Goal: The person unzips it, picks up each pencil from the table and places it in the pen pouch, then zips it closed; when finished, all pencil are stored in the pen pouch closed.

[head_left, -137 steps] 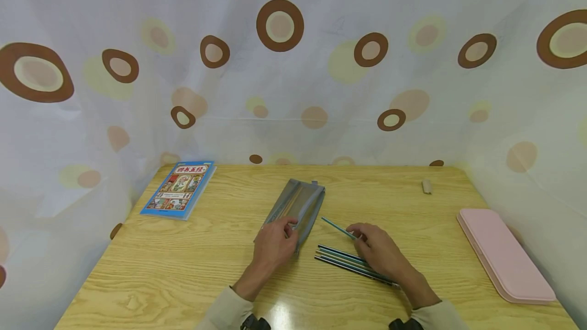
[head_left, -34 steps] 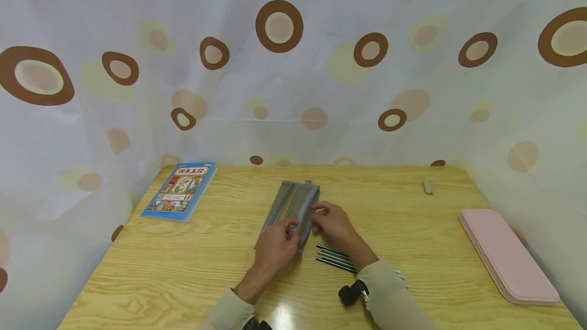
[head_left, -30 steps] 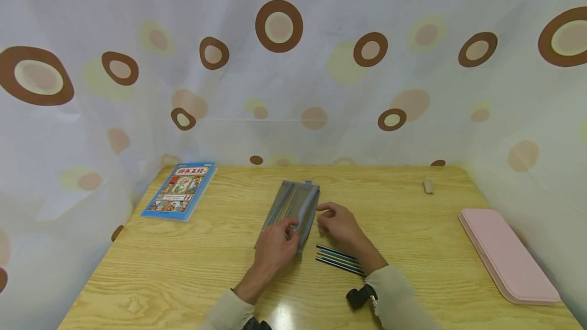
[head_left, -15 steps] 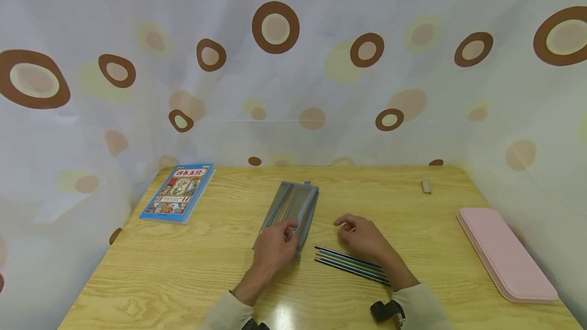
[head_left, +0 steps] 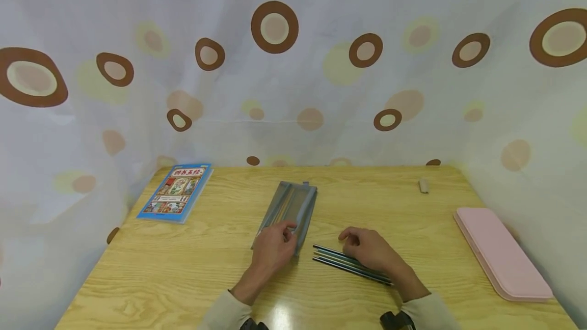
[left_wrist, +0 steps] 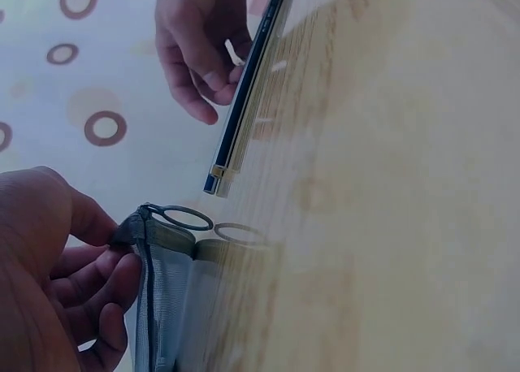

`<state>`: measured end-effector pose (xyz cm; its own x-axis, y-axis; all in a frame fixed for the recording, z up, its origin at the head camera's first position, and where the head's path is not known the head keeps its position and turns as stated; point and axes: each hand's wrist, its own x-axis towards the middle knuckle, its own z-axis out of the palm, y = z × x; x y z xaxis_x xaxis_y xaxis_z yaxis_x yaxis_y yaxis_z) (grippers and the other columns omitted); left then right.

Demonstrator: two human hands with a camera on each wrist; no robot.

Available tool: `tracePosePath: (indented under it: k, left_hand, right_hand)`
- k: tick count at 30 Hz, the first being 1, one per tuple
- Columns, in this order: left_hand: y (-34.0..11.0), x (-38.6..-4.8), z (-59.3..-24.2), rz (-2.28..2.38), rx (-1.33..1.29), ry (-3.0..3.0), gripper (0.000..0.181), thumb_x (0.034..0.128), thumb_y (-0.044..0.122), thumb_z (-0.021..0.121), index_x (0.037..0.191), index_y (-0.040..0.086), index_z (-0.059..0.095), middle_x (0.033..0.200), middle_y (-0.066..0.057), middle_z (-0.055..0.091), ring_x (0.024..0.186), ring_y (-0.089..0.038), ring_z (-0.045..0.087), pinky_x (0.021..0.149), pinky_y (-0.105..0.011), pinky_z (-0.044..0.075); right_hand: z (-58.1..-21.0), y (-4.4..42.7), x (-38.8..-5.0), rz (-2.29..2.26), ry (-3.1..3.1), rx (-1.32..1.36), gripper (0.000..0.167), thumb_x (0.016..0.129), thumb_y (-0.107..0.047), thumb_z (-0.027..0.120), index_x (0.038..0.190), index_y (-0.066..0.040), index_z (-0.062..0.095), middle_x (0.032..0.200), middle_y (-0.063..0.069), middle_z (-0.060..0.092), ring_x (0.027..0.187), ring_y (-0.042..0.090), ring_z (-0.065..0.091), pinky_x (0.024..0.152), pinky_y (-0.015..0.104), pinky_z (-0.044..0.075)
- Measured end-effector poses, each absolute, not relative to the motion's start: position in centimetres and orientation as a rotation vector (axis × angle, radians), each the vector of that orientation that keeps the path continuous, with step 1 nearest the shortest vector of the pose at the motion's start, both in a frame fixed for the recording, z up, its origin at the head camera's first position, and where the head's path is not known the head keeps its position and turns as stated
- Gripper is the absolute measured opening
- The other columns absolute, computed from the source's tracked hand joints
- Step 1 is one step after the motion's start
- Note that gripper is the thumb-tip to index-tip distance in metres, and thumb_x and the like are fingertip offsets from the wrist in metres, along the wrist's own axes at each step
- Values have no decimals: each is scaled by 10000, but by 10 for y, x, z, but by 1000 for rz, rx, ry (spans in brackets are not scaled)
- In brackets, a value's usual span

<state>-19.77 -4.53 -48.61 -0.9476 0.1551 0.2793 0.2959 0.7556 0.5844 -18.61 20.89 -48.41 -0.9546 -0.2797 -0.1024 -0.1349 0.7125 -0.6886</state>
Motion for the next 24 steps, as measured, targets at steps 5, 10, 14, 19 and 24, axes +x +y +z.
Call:
tracePosePath:
  k: [5, 10, 14, 19, 24]
  left_hand:
    - [-45, -198, -485, -970, -364, -2744, 219, 831, 194, 637, 1027, 168, 731, 704, 102, 646, 534, 7, 460, 492, -175, 372]
    - [-45, -197, -485, -965, -371, -2743, 217, 835, 197, 641, 1031, 163, 730, 705, 100, 648, 529, 10, 453, 490, -173, 368]
    - [-45, -197, -485, -958, -373, -2738, 219, 832, 197, 641, 1030, 165, 730, 706, 97, 652, 542, 10, 469, 496, -172, 374]
    - [-46, -197, -485, -945, -384, -2735, 218, 832, 197, 636, 1028, 167, 728, 710, 94, 655, 552, 8, 478, 504, -169, 375]
    - [-46, -197, -485, -930, -388, -2727, 213, 825, 194, 634, 1013, 168, 730, 702, 99, 651, 556, 4, 480, 505, -169, 373]
  right_hand:
    - [-484, 211, -184, -1035, 2701, -412, 183, 903, -102, 575, 1053, -152, 668, 846, -58, 612, 732, 79, 532, 661, 261, 438]
    - [-485, 211, -184, -1013, 2726, -450, 201, 899, -66, 571, 1060, -141, 667, 842, -60, 608, 722, 65, 529, 650, 247, 437]
    - [-485, 212, -184, -1000, 2764, -486, 209, 896, -53, 566, 1062, -131, 669, 830, -65, 609, 712, 41, 528, 646, 239, 443]
    - [-485, 216, -185, -933, 2819, -520, 230, 857, -27, 611, 1047, -144, 671, 834, -68, 603, 739, 32, 521, 657, 240, 447]
    - [-485, 218, -186, -866, 2857, -537, 237, 848, -19, 631, 1046, -142, 675, 837, -80, 607, 749, 34, 521, 664, 246, 452]
